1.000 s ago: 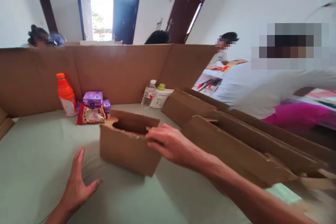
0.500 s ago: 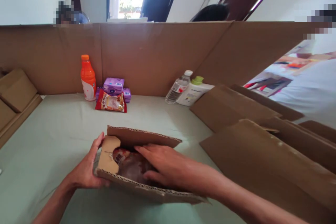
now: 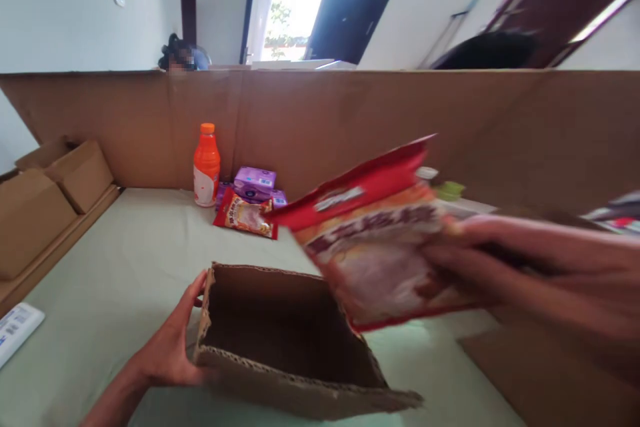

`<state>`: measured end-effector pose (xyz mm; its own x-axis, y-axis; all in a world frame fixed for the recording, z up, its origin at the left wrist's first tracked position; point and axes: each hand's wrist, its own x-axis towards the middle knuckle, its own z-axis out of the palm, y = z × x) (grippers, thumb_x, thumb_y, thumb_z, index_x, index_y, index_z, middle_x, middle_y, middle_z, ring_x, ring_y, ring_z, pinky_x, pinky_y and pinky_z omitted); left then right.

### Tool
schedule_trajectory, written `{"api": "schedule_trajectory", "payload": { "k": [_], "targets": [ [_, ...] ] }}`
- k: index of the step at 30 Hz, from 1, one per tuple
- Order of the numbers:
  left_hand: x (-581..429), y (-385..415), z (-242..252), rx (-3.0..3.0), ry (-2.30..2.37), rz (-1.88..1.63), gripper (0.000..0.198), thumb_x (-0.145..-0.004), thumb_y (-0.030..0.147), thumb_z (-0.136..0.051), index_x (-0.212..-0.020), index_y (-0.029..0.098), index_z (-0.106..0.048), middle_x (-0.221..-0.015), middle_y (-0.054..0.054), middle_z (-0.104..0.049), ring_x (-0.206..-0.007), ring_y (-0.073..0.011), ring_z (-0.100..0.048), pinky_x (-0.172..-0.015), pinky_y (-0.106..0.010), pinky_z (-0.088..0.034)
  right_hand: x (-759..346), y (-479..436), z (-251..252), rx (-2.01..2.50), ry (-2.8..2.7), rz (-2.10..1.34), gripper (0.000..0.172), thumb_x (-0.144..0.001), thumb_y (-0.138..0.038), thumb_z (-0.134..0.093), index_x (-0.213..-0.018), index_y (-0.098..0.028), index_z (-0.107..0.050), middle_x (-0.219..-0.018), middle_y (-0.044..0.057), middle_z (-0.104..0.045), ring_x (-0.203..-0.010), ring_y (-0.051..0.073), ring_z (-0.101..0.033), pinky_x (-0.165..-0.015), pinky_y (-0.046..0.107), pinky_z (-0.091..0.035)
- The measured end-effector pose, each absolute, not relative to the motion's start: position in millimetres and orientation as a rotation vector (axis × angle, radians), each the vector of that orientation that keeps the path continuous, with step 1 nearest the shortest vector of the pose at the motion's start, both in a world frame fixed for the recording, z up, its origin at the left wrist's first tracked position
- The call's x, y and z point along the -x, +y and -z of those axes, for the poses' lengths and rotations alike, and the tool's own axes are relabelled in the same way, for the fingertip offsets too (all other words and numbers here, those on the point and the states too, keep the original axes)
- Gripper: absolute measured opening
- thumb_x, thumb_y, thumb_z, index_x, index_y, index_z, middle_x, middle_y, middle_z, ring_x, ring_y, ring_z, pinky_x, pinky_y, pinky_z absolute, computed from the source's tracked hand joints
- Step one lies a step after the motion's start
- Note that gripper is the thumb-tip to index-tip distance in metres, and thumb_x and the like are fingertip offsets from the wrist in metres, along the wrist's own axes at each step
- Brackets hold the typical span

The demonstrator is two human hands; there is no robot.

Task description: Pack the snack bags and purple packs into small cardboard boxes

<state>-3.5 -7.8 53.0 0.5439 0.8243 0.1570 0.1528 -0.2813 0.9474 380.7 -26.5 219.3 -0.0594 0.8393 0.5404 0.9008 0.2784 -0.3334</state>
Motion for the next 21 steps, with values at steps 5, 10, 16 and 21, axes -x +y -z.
{"api": "schedule_trajectory", "payload": {
  "k": [5, 10, 16, 21],
  "targets": [
    [67, -10, -71, -1.504, 1.071, -1.088, 0.126, -0.062, 0.058, -0.086, -0.16, 0.027, -0.011, -0.162, -0.017, -0.031, -0.144, -0.0403, -0.04, -0.115, -0.054, -0.039, -382, 76, -163, 1.549, -1.963, -0.043, 0.037, -0.092, -0.056, -0.05, -0.083, -0.028, -0.072, -0.069, 0.003, -0.073, -0.055, 0.021, -0.065, -0.052, 0.033, -0.049],
    [128, 17, -83, -1.53, 1.682, -1.453, 0.119, -0.059, 0.054, -0.084, -0.156, 0.021, -0.024, -0.152, -0.019, -0.046, -0.133, -0.0388, -0.053, -0.107, -0.051, -0.049, -333, 165, -80, 1.689, -2.115, -0.188, 0.018, -0.079, -0.029, -0.058, -0.078, -0.026, -0.076, -0.066, 0.001, -0.073, -0.061, 0.021, -0.068, -0.054, 0.027, -0.047],
    [160, 126, -73, -1.382, 2.212, -1.797, 0.116, -0.061, 0.038, -0.082, -0.155, 0.013, -0.019, -0.156, -0.024, -0.037, -0.145, -0.0374, -0.038, -0.119, -0.054, -0.031, -308, 180, -43, 1.6, -1.994, -0.1, 0.037, -0.088, -0.032, -0.048, -0.112, -0.019, -0.072, -0.113, 0.014, -0.074, -0.099, 0.029, -0.072, -0.077, 0.038, -0.057],
    [161, 212, -59, -1.252, 2.408, -1.807, 0.114, -0.06, 0.031, -0.085, -0.154, 0.009, -0.023, -0.149, -0.028, -0.042, -0.144, -0.043, -0.036, -0.117, -0.061, -0.029, -317, 116, 5, 1.383, -2.01, -0.078, 0.037, -0.094, -0.042, -0.046, -0.107, -0.022, -0.074, -0.124, 0.013, -0.071, -0.111, 0.03, -0.07, -0.08, 0.039, -0.062]
  ]
}}
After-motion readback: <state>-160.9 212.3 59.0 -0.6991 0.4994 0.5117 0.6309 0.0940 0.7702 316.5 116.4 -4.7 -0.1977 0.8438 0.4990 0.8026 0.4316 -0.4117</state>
